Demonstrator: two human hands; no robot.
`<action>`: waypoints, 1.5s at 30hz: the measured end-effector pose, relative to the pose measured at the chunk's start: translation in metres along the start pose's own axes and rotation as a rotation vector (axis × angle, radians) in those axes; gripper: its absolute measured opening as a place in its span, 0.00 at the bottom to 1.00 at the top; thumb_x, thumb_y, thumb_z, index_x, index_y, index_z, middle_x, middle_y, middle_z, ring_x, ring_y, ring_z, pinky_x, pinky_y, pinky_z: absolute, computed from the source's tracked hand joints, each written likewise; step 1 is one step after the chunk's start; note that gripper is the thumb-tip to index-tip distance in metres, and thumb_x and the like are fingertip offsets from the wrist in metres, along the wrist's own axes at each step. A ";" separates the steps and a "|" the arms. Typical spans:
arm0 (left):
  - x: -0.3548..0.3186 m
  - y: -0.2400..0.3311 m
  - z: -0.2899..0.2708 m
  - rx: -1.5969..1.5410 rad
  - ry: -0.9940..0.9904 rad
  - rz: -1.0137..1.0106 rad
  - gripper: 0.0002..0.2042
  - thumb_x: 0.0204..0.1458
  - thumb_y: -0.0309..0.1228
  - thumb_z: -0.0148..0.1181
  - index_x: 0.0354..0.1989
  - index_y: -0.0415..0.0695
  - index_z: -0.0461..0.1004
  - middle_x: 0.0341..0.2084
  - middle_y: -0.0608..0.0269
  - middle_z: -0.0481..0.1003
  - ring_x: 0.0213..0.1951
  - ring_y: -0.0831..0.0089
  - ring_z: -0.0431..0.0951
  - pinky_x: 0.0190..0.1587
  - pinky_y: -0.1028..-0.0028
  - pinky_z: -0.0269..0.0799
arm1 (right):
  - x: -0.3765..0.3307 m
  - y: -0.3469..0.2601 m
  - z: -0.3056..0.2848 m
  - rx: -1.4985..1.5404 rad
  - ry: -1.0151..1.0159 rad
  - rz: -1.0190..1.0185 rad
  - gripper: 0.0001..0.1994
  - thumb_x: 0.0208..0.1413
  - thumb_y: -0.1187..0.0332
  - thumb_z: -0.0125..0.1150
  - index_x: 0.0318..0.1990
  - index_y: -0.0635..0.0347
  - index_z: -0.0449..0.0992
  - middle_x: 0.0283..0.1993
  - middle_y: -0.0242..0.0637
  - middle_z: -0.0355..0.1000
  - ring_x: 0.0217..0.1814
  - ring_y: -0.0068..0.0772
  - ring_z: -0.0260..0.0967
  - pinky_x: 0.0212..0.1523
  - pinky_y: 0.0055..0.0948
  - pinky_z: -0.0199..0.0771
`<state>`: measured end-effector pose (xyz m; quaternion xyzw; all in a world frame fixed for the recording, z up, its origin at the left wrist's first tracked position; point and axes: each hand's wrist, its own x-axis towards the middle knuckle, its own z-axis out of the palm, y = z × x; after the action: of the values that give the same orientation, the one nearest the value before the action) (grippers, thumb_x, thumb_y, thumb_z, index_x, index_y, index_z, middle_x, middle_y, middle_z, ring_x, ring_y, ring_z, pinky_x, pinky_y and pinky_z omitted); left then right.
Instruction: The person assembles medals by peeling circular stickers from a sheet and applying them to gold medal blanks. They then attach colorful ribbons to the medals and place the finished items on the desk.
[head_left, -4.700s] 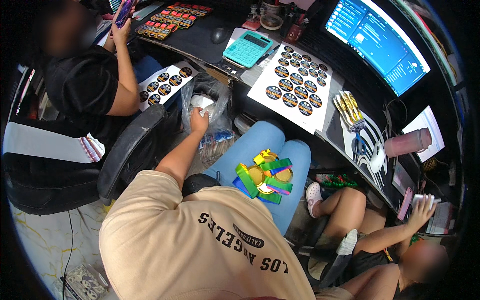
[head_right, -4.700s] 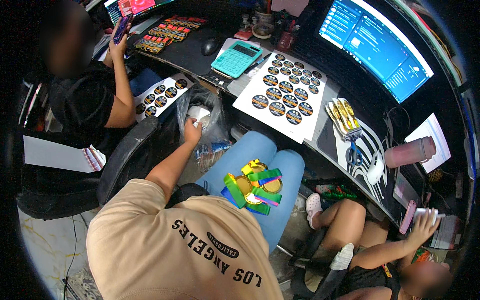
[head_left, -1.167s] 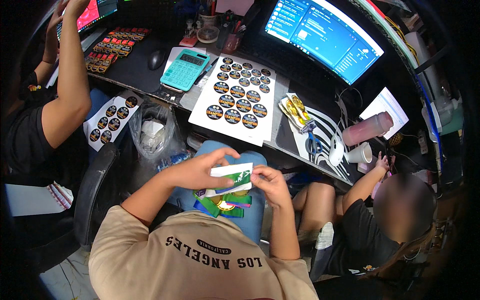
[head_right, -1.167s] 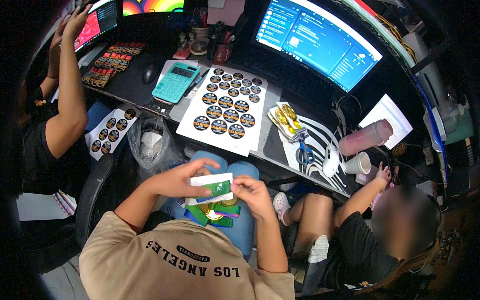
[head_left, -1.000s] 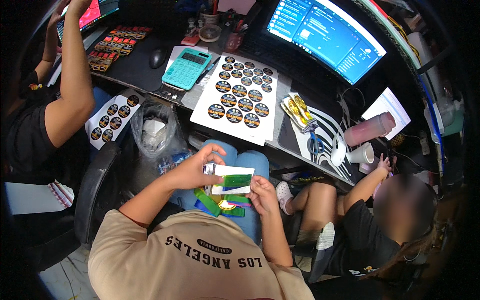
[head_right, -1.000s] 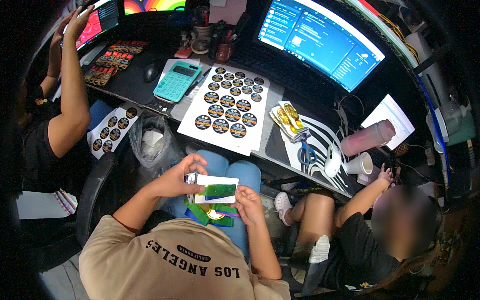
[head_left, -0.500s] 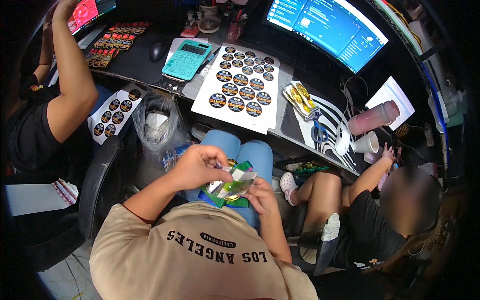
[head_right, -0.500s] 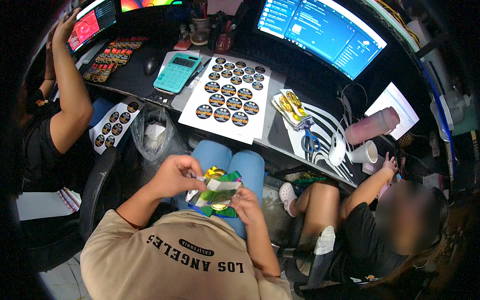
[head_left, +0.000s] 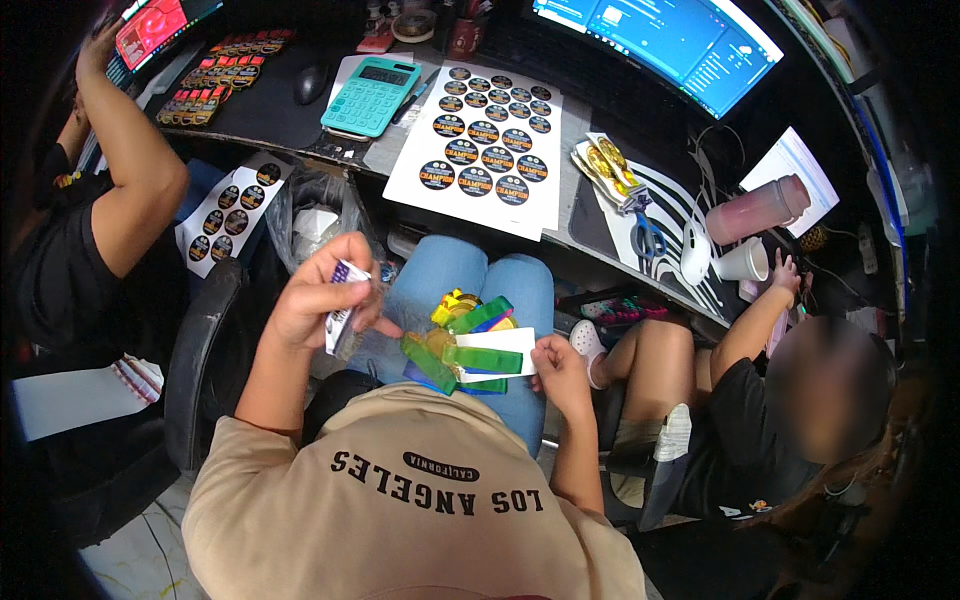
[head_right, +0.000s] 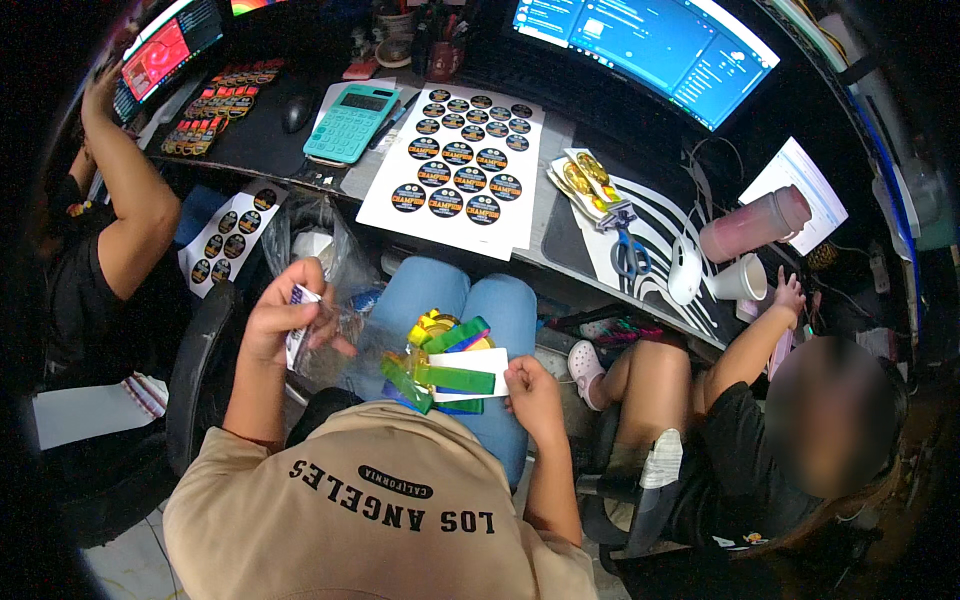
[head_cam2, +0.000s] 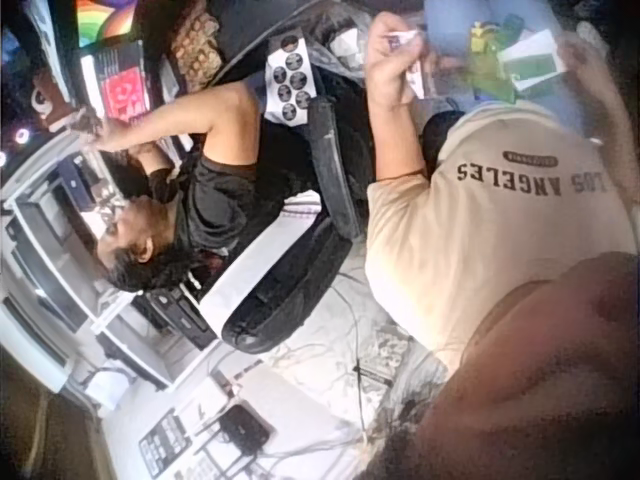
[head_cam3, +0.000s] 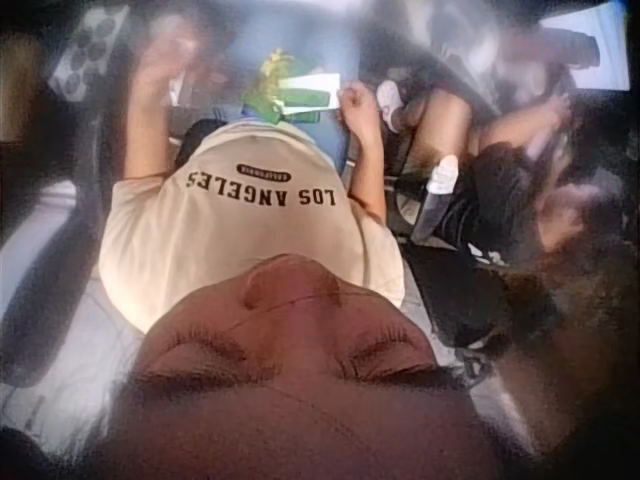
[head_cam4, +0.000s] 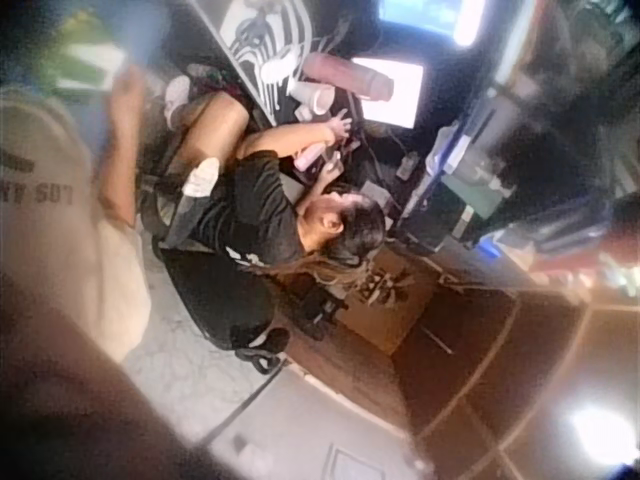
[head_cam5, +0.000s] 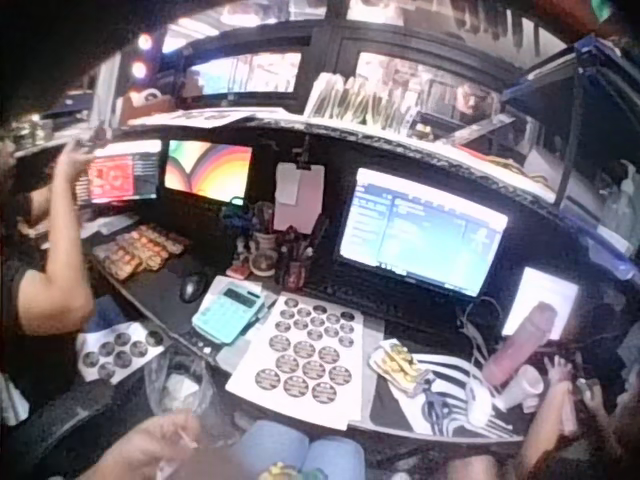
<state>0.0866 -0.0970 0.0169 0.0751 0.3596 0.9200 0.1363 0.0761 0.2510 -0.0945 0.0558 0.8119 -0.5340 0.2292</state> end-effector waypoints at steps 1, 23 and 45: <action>-0.002 0.004 -0.002 -0.010 -0.004 0.020 0.07 0.55 0.21 0.56 0.36 0.43 0.64 0.22 0.59 0.68 0.24 0.72 0.72 0.42 0.51 0.81 | -0.004 -0.005 -0.003 -0.165 0.101 -0.175 0.05 0.62 0.70 0.53 0.37 0.60 0.74 0.26 0.37 0.75 0.21 0.34 0.71 0.24 0.32 0.72; -0.006 -0.071 -0.181 1.499 0.805 1.151 0.10 0.53 0.17 0.59 0.38 0.40 0.66 0.41 0.50 0.76 0.43 0.60 0.77 0.47 0.67 0.71 | 0.040 -0.076 0.033 0.170 0.525 -0.636 0.11 0.60 0.71 0.60 0.49 0.61 0.73 0.41 0.31 0.73 0.30 0.15 0.62 0.30 0.17 0.63; 0.077 -0.056 -0.100 1.252 0.848 1.080 0.16 0.46 0.18 0.57 0.45 0.38 0.67 0.51 0.51 0.68 0.56 0.57 0.68 0.62 0.59 0.59 | 0.158 -0.159 -0.109 -0.652 1.133 -0.878 0.07 0.57 0.72 0.58 0.39 0.65 0.79 0.33 0.46 0.78 0.32 0.45 0.77 0.35 0.39 0.76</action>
<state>0.0009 -0.0979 -0.0911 -0.0504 0.7265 0.4476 -0.5189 -0.1514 0.2565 0.0065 -0.0766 0.8685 -0.2009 -0.4466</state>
